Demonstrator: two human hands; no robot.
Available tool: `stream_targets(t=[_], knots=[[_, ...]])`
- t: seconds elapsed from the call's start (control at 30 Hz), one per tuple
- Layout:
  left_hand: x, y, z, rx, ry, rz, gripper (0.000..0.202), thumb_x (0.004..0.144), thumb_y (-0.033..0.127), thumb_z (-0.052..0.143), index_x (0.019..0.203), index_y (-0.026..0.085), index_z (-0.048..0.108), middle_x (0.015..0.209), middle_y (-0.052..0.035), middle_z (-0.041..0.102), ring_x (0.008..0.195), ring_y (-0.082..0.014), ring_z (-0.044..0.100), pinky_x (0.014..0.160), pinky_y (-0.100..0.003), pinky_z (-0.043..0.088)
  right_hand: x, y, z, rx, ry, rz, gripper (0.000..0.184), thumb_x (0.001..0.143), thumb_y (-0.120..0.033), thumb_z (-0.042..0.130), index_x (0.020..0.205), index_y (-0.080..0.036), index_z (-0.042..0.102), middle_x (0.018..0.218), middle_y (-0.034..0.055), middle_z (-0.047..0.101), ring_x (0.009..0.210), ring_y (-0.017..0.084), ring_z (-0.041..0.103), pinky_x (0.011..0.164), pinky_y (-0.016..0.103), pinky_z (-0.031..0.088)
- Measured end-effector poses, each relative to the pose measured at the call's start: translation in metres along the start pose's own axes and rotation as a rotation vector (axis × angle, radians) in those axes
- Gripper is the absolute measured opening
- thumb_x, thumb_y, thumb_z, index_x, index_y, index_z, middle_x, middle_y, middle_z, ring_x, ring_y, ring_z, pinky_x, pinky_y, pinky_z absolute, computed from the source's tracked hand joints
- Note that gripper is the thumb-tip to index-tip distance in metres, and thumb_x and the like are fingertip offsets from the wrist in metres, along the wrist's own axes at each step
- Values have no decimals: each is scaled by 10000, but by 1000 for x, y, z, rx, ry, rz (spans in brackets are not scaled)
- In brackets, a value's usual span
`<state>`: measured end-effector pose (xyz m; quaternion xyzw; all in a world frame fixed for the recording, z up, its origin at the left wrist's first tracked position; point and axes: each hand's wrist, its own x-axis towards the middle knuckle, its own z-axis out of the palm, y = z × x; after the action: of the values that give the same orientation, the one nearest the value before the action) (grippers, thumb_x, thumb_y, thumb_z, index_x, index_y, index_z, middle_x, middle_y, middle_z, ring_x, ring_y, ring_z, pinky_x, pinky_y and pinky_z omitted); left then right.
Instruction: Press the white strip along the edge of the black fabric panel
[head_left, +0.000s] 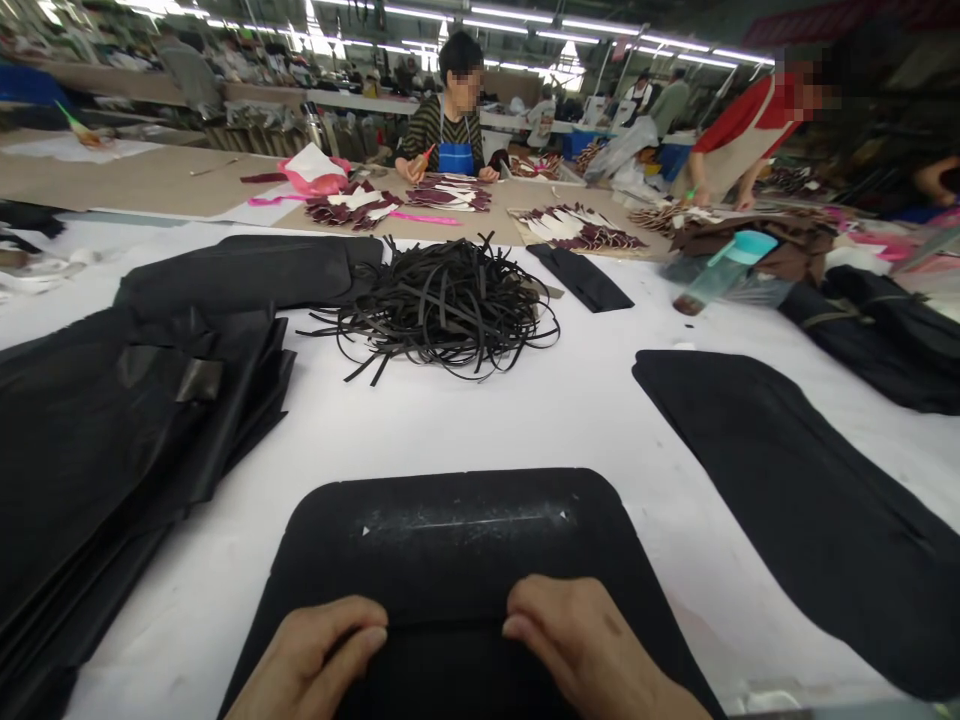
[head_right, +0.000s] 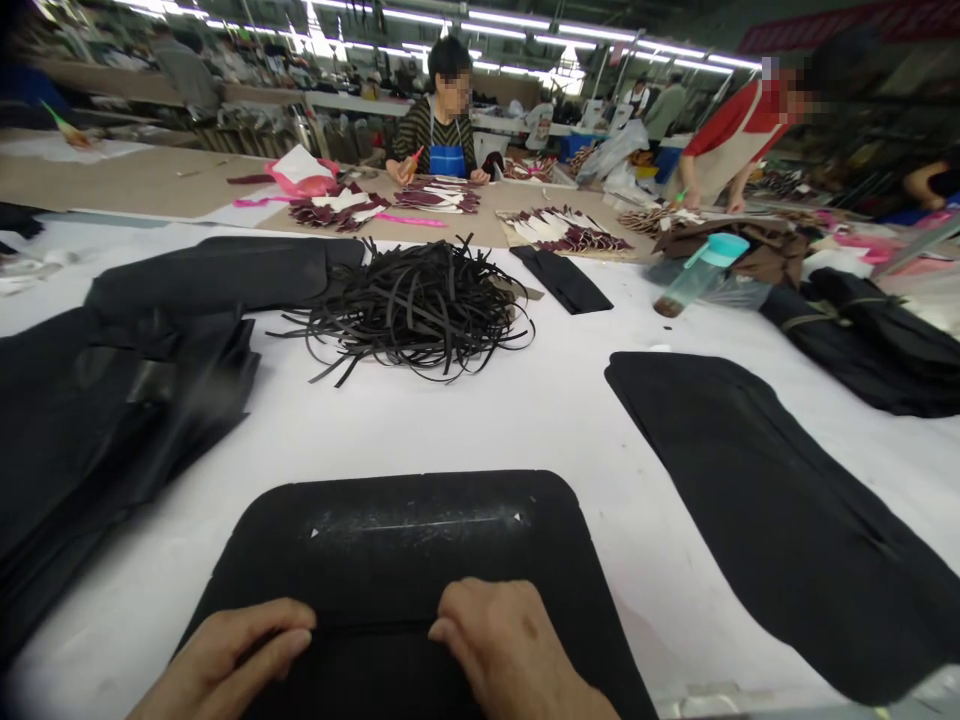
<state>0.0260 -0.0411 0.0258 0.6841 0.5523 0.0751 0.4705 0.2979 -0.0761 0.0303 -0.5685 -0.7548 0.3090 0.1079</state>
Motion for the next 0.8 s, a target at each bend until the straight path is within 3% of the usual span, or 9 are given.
stream_targets(t=[0.13,0.33,0.5,0.67,0.8], knots=[[12,-9,-6,-84,14,-89,330,812,515,456,723,245,623,685,22,596,681,-179,557,612,-216,436,-8,30,-14,87,67,279,251,903,-305,434,682,-217,515,665,-42,549,640,124,514,601,240,327],[31,-29,-4,-113,101,-134,392,767,592,475,671,231,596,605,25,534,596,-172,507,529,-221,407,-9,65,-22,305,168,415,201,845,-246,418,678,-206,523,629,-36,513,634,133,485,596,240,343],[38,-42,-7,-123,233,-145,370,740,593,521,770,236,613,631,25,546,653,-184,527,575,-229,416,-2,73,-19,402,233,619,184,791,-300,472,659,-195,546,559,-40,492,522,115,438,506,233,312],[45,-44,-11,-119,198,-317,463,703,676,493,719,223,586,550,37,495,535,-162,485,483,-226,385,6,76,-12,377,283,634,197,815,-292,414,681,-203,527,586,-29,526,539,120,494,520,229,343],[49,-42,-13,-68,254,-285,448,698,664,493,725,227,587,522,38,494,504,-164,478,457,-229,383,10,71,-8,329,296,704,199,821,-317,427,669,-212,502,594,-29,548,535,125,524,516,232,354]])
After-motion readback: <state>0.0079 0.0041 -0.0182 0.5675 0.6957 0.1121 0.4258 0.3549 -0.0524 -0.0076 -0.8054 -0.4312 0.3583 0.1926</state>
